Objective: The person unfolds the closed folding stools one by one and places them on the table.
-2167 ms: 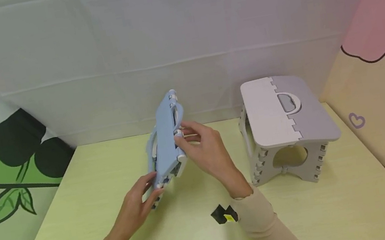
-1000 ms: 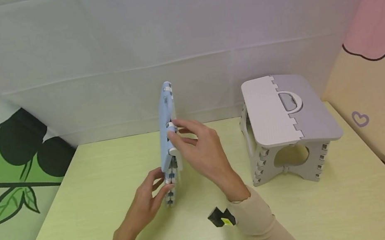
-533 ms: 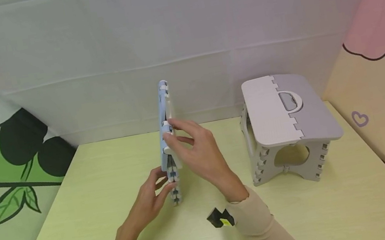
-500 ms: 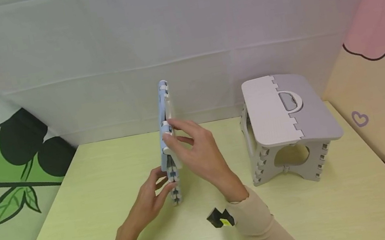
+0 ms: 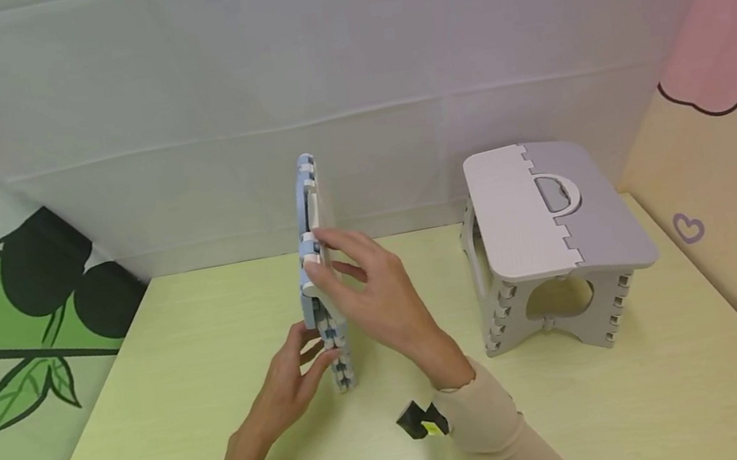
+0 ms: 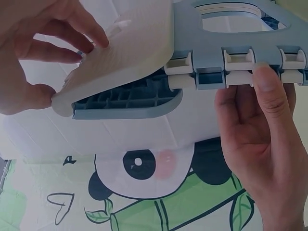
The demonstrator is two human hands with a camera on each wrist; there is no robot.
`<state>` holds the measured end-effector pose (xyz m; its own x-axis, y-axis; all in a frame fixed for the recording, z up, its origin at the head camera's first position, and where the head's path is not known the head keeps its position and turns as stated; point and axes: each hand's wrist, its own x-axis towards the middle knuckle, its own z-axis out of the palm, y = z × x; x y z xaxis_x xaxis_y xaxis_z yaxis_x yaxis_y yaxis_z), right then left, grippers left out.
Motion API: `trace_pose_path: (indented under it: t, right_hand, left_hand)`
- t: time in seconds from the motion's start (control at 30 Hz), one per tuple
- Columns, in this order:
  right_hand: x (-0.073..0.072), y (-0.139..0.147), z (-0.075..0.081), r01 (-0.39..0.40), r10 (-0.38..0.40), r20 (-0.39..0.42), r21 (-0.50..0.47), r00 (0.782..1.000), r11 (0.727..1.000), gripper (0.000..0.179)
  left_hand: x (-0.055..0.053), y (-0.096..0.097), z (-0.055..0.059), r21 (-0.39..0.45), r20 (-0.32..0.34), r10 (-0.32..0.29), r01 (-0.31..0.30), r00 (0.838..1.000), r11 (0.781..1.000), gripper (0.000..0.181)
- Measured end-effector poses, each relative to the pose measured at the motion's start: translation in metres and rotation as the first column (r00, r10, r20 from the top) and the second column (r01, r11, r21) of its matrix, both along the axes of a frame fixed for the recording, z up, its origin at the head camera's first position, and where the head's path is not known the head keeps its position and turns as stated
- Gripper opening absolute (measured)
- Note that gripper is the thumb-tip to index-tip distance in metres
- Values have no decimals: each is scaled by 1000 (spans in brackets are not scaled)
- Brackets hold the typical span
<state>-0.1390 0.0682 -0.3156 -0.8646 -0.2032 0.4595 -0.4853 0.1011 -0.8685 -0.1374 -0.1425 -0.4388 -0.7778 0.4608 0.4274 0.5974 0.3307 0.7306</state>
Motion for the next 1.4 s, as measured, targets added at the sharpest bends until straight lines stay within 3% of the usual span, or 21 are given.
trace_pose_path:
  t: [0.5,0.73,0.93,1.4]
  right_hand:
    - [2,4,-12,-35,35,73,4,997,999,40]
    - [3,9,-23,4,-8,92,43,996,999,35]
    - [2,13,-35,10,-18,114,76,993,997,34]
    - [-3,13,-75,-72,48,171,134,984,988,38]
  left_hand:
    - [1,-2,-2,24,60,27,-29,998,999,52]
    - [1,-2,-3,39,87,47,-50,995,998,52]
    - [0,-2,-4,47,102,48,-53,994,997,49]
    - [-1,-3,-7,49,112,51,-56,992,997,49]
